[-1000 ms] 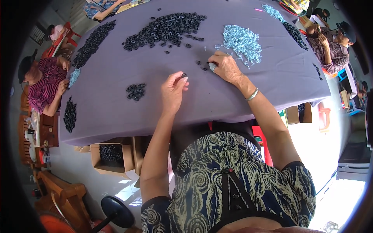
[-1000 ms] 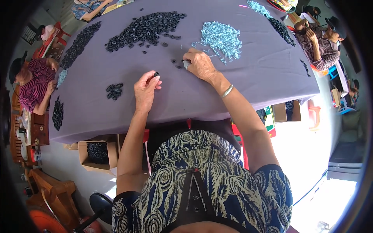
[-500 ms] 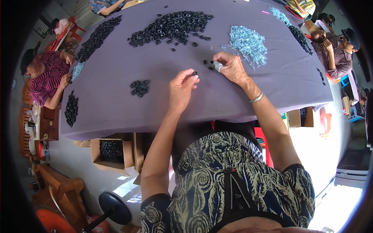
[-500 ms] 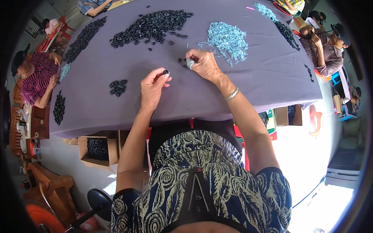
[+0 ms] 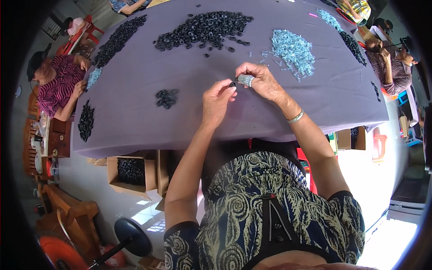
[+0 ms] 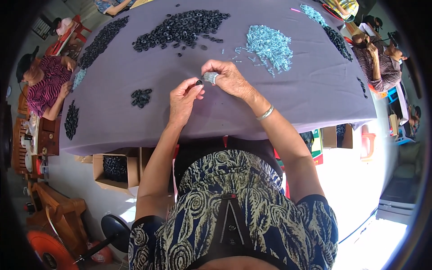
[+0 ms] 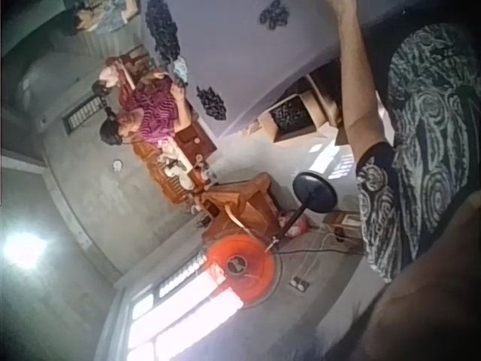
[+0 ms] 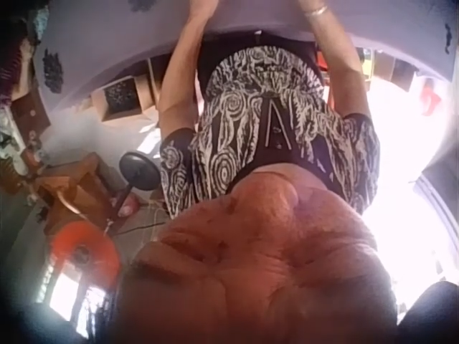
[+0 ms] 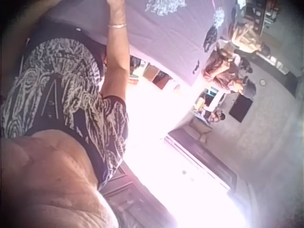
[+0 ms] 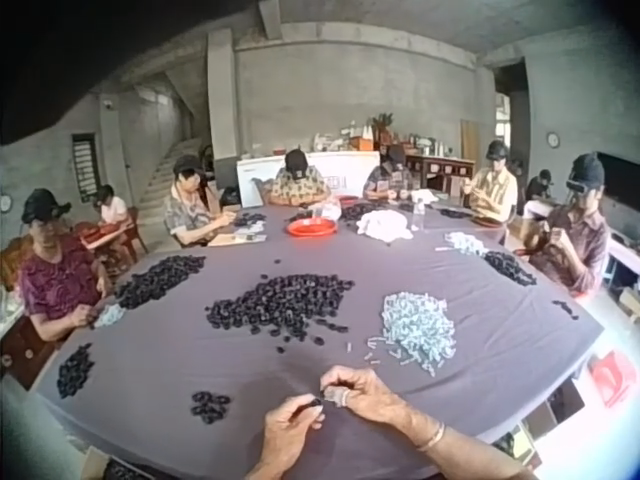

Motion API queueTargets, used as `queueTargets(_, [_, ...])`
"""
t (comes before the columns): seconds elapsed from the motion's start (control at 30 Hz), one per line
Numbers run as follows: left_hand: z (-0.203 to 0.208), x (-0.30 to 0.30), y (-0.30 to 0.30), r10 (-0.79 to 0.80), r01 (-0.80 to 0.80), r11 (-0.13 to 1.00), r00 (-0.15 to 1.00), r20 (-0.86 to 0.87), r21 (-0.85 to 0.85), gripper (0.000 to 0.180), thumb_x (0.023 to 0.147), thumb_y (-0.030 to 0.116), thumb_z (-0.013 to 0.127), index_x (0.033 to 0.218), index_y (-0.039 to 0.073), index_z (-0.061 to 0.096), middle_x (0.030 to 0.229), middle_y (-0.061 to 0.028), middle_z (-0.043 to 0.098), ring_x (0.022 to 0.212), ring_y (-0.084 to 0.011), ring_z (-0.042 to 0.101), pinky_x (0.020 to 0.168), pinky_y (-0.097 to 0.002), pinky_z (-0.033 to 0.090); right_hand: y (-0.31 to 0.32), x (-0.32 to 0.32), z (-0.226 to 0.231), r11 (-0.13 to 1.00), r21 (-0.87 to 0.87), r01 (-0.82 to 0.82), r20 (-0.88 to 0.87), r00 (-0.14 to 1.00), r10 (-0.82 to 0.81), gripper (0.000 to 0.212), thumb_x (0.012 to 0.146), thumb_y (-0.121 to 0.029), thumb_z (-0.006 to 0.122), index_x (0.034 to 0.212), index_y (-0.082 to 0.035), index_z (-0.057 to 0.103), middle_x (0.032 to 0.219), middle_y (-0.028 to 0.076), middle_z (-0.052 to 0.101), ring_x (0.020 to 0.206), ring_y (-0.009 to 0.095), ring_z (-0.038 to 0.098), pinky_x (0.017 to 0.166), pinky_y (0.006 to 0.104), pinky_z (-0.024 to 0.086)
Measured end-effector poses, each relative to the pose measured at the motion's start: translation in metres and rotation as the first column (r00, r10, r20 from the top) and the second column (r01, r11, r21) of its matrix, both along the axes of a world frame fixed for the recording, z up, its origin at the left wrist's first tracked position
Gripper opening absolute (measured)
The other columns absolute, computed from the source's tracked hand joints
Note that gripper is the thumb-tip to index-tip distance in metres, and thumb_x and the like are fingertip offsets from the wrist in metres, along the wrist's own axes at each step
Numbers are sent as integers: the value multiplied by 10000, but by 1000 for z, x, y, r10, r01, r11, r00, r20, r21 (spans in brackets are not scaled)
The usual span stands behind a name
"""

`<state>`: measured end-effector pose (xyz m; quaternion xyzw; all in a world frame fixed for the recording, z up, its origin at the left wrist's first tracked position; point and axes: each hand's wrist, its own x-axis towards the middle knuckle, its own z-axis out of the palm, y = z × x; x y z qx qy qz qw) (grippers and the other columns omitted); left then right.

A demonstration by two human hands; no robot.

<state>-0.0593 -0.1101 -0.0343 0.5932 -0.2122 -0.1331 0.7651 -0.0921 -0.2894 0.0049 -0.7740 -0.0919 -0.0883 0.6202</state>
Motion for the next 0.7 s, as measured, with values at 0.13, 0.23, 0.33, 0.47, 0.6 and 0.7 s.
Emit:
queueTargets(0.13, [0, -1, 1, 5, -5, 1000, 1000, 7, 0, 226, 895, 34, 644, 1113, -22, 635, 921, -66, 650, 776, -123, 636, 670, -252, 533, 2, 1, -1, 998, -44, -40, 1, 999, 40, 62, 887, -27, 588, 935, -28, 628, 838, -27, 594, 779, 46, 525, 703, 228, 454])
queueTargets(0.23, [1, 0, 0, 13, -13, 1000, 1000, 5, 19, 208, 879, 23, 642, 1079, -37, 640, 933, -68, 635, 772, -122, 637, 644, -239, 525, 5, 1, 4, 996, -60, -67, -6, 998, 67, 56, 888, -27, 594, 936, -23, 623, 837, -32, 588, 793, 39, 520, 725, 224, 443])
queueTargets(0.33, [0, 0, 1, 13, -13, 1000, 1000, 19, 2, 210, 877, 23, 645, 1077, -43, 637, 930, -66, 633, 768, -123, 636, 638, -241, 526, 6, 1, 7, 994, -66, -86, -39, 996, 84, 55, 888, -25, 597, 937, -18, 620, 834, -35, 587, 799, 40, 522, 736, 225, 442])
queueTargets(0.47, [-1, 1, 0, 6, -6, 1000, 1000, 30, 6, 219, 889, 27, 648, 1098, -37, 634, 900, -65, 643, 758, -120, 628, 658, -254, 530, 5, 4, 7, 991, -126, -54, 3, 998, 55, 70, 857, -5, 602, 911, -35, 632, 740, -28, 622, 706, 30, 516, 646, 228, 449])
queueTargets(0.6, [-2, 2, 0, 1, 0, 1000, 1000, 15, -9, 213, 888, 27, 649, 1092, -31, 638, 897, -61, 642, 747, -113, 620, 657, -253, 529, 6, 4, 13, 986, -150, -75, -9, 997, 74, 66, 858, -10, 604, 911, -37, 634, 740, -19, 626, 707, 33, 520, 655, 230, 454])
queueTargets(0.7, [-1, 1, 0, 1, 0, 1000, 1000, 17, -12, 215, 886, 25, 650, 1093, -32, 639, 894, -61, 642, 741, -111, 616, 654, -252, 528, 4, 5, 16, 984, -152, -98, -15, 995, 97, 64, 858, -13, 606, 910, -34, 637, 741, -16, 633, 706, 40, 529, 664, 234, 461])
